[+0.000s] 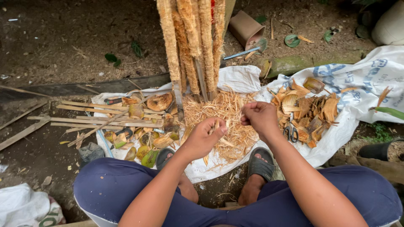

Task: The person sits on the ground and tears dried plant husks into thin fiber strips by hand, adding the strips to a growing pile on a sack. They pick up pieces of dried husk one at a time, split them lengthwise, and drop the finished strips onto the pile.

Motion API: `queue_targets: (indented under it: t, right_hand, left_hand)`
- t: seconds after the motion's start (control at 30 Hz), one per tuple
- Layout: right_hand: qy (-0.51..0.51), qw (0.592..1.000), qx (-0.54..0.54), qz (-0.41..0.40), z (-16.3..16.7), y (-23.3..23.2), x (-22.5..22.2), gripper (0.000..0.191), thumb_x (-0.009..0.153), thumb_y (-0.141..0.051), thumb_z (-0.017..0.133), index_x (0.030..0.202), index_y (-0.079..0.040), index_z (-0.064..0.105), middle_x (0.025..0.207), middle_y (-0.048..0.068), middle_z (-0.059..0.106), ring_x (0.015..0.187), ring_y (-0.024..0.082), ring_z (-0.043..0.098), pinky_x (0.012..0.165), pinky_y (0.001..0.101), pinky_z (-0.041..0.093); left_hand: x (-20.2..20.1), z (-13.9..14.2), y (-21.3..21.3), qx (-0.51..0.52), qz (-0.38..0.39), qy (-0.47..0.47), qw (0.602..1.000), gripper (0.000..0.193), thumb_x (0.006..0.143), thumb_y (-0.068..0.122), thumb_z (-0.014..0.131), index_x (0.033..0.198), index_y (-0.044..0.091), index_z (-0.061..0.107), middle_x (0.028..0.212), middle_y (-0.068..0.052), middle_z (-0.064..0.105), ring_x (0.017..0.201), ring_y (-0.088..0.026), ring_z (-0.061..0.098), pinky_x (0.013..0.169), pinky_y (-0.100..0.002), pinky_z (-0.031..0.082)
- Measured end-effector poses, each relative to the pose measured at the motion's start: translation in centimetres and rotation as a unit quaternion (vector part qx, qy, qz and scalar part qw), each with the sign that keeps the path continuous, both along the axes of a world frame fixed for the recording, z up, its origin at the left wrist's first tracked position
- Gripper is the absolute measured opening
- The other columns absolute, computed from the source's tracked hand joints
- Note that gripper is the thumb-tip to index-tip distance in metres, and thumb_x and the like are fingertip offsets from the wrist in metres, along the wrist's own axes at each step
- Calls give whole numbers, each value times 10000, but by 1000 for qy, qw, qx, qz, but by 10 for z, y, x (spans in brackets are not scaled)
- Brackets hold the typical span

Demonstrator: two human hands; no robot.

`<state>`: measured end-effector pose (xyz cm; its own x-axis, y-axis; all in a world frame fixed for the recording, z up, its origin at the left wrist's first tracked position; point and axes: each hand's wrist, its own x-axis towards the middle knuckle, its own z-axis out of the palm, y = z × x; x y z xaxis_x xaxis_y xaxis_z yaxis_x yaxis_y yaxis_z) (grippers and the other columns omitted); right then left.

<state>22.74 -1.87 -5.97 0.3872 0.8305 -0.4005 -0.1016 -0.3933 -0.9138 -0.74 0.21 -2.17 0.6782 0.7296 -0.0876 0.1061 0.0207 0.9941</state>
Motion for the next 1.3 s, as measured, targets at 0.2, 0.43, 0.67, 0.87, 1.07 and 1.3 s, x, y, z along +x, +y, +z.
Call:
queue_targets:
  t: [0.2,0.43,0.67,0.87,1.07,1.3]
  right_hand:
    - [-23,990,3,141,12,-14,-28,243,995,-243,634,1094,-43,732,841,38,712,735,78,662,638,249,548]
    - [-42,988,19,145,8,-15,-31,245,995,-203,714,965,39,731,772,87,686,675,125,605,620,280,502]
    - [-58,961,88,254,27,-24,-39,188,965,-212,684,981,-32,735,871,4,751,820,65,682,755,241,558]
    - [-173,952,103,230,46,-28,-43,155,924,-169,740,988,-29,752,871,29,740,787,112,639,714,270,529]
    - [-200,943,145,221,53,-29,-43,217,900,-148,738,1080,-27,736,981,53,733,830,127,673,732,268,534]
    - [-221,941,150,207,62,-34,-45,192,941,-157,720,1055,-4,745,913,71,760,810,141,701,718,280,554]
  left_hand:
    - [-1,-13,7,-25,80,59,995,209,979,245,666,1019,44,704,887,-17,702,850,-79,625,804,-295,523]
    - [5,-20,8,-74,84,29,993,322,999,323,665,1087,17,718,923,-6,714,860,-73,616,802,-273,518]
    - [8,-23,14,-184,156,-19,970,325,988,300,653,1156,32,723,826,5,644,690,-62,502,615,-244,433]
    - [8,-27,17,-241,164,-97,952,228,978,255,644,1078,56,691,827,-24,670,720,-86,583,670,-246,487]
    - [6,-30,10,-40,150,-36,987,167,960,149,711,1020,-3,680,930,-7,686,886,-71,610,803,-258,517]
    - [9,-31,7,-9,140,-43,989,142,936,123,741,983,7,674,904,-14,690,874,-82,623,812,-264,525]
